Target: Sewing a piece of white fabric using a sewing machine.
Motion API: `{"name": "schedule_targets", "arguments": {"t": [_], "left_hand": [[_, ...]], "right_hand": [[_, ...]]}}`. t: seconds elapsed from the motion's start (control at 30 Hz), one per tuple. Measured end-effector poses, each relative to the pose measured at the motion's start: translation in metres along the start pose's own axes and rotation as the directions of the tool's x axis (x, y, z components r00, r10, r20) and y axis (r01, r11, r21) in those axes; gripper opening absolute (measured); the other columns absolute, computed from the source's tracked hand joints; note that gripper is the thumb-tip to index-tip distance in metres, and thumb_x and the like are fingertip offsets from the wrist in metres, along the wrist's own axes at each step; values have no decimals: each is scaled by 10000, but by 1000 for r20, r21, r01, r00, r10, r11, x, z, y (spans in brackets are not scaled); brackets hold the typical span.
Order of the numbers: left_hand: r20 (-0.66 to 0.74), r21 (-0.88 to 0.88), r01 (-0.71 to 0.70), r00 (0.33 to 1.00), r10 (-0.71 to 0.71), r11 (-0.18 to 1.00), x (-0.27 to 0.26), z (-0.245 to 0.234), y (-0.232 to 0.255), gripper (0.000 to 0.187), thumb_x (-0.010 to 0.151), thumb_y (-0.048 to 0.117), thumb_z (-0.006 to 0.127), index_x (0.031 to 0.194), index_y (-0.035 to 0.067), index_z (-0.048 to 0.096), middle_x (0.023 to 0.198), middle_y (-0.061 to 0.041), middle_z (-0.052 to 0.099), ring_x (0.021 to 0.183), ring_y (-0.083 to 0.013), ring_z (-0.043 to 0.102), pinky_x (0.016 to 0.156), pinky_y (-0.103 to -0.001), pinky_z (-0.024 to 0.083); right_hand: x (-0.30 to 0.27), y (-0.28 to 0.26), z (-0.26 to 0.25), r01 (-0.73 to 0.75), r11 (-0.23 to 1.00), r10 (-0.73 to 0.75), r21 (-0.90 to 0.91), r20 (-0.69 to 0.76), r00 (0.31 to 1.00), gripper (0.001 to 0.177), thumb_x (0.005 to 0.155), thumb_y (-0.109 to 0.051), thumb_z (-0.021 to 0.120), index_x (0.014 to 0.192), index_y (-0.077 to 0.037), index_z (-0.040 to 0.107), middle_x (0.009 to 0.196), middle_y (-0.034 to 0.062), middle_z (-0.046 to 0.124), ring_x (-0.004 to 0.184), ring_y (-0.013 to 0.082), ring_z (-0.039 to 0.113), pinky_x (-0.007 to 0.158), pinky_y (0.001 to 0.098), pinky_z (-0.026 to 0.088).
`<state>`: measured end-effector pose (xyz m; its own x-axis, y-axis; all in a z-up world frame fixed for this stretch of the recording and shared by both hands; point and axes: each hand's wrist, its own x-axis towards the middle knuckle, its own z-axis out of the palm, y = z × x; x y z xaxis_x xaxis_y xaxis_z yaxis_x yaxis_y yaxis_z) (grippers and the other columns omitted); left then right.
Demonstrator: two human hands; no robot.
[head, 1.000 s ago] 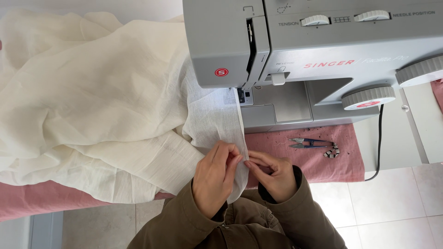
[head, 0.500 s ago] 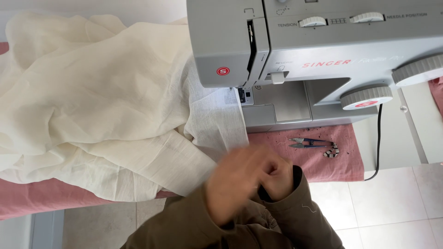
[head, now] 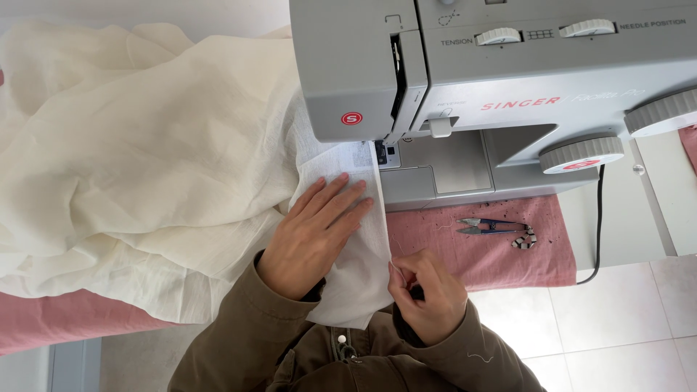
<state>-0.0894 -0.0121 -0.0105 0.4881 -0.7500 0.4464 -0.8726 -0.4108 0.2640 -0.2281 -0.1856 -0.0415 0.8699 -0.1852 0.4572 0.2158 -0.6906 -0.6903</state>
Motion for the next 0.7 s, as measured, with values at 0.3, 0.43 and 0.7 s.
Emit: {"name": "schedule_targets", "arguments": {"t": [0.3, 0.43, 0.7], "left_hand": [[-9, -23, -36, 999, 36, 999, 0, 0, -8, 386, 886, 26, 667, 1272, 40, 667, 1392, -90, 632, 1372, -298, 555, 1176, -490, 425], [-34, -51, -32, 999, 30, 998, 3, 0, -6, 342, 937, 115, 707, 1269, 51, 656, 1370, -91, 637, 1354, -291, 566, 1153, -496, 436], [2, 92, -67, 998, 67, 994, 7, 5, -6, 587, 873, 420, 744, 1405, 204, 621, 1308, -62, 556, 1249, -276, 520, 1098, -479, 416]], "right_hand": [[-9, 10, 6, -44, 999, 45, -13, 84, 995, 215, 774, 84, 753, 905, -29, 623, 724, 52, 569, 534, 117, 600, 470, 270, 478], [-12, 14, 8, -60, 998, 61, -3, 87, 994, 215, 783, 70, 754, 909, -32, 613, 709, 47, 559, 537, 119, 596, 482, 271, 478], [-11, 13, 6, -182, 983, 178, 11, 171, 969, 173, 836, -1, 787, 924, -28, 641, 671, 36, 610, 528, 119, 627, 486, 270, 500]]}}
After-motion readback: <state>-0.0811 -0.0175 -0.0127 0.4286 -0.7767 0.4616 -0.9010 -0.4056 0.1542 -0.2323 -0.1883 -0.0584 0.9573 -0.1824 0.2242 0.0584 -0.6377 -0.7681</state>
